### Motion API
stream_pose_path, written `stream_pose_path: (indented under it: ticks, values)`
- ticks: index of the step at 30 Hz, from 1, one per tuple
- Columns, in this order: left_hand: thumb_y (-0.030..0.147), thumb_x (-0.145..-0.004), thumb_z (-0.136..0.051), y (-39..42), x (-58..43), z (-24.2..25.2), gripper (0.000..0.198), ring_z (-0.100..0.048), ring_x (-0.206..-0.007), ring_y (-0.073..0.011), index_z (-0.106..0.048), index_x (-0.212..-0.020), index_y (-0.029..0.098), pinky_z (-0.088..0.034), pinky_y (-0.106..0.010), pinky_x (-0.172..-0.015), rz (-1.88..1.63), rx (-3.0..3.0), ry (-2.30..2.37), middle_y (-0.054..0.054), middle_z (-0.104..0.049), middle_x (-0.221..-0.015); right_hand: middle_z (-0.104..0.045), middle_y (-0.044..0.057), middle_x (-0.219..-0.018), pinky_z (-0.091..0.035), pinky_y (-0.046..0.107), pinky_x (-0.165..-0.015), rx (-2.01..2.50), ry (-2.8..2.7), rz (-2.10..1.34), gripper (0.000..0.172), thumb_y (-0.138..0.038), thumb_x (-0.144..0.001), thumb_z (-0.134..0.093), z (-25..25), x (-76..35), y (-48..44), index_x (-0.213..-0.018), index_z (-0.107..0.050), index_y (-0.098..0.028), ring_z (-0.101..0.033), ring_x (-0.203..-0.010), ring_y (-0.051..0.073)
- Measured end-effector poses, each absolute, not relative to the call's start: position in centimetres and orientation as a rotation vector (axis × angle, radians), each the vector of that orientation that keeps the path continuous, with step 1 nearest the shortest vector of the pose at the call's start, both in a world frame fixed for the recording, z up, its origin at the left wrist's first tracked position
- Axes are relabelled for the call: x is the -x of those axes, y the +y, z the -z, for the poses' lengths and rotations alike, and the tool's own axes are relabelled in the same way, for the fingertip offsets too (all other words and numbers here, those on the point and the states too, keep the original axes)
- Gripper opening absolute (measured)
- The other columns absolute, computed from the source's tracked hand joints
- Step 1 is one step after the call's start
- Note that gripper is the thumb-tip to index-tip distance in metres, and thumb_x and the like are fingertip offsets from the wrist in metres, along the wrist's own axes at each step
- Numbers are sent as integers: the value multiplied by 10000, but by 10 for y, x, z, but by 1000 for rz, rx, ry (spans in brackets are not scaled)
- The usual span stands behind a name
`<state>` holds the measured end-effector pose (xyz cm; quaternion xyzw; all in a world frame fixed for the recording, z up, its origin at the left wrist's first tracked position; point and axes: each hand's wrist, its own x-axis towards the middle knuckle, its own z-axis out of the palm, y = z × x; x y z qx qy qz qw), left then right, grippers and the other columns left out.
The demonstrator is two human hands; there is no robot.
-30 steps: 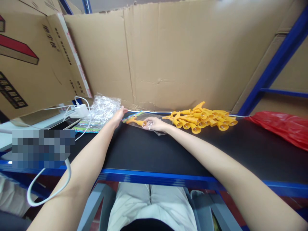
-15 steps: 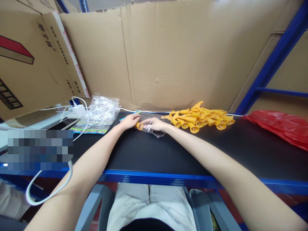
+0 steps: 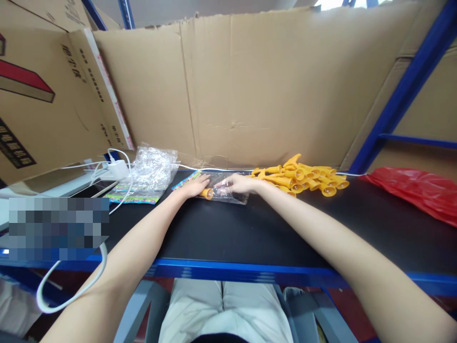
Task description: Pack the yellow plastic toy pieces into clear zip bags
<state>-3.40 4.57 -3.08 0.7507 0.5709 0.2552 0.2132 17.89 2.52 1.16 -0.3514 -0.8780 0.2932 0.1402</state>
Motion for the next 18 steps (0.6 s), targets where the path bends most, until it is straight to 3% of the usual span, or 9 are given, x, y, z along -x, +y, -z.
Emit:
stream_pose_path:
  ticks: [5, 9, 14, 18]
  values:
    - [386, -800, -407, 50, 35, 33, 488, -157, -1376, -192, -517, -1247, 222, -3, -328, -1111, -687, -2071, 1607, -4, -350, -1422, -702, 68, -889, -480, 281, -714, 1448, -2569, -269, 165, -210, -732, -627, -40, -220, 8, -863, -725, -197, -644, -778, 199]
    - [359, -799, -403, 54, 36, 35, 503, -170, -1372, -194, -519, -1249, 166, -23, -296, -1111, -659, -2127, 1584, -44, -343, -1426, -679, 142, -847, -460, 343, -689, 1809, -2287, 240, 263, -319, -821, -490, -35, -245, -4, -864, -683, -146, -638, -795, 257]
    - [365, -788, -431, 53, 39, 33, 517, -144, -1378, -195, -510, -1259, 168, -28, -299, -1109, -661, -2053, 1605, -44, -315, -1437, -650, 193, -970, -447, 380, -752, 1827, -2423, 378, 323, -347, -809, -499, -4, -248, 3, -991, -625, -113, -617, -905, 300]
    - [365, -777, -446, 50, 45, 30, 512, -173, -1372, -198, -516, -1253, 190, -46, -290, -1109, -675, -2028, 1613, -22, -331, -1429, -642, 187, -1003, -436, 385, -774, 1809, -2436, 392, 302, -256, -808, -470, 6, -242, 8, -1043, -610, -130, -619, -901, 294]
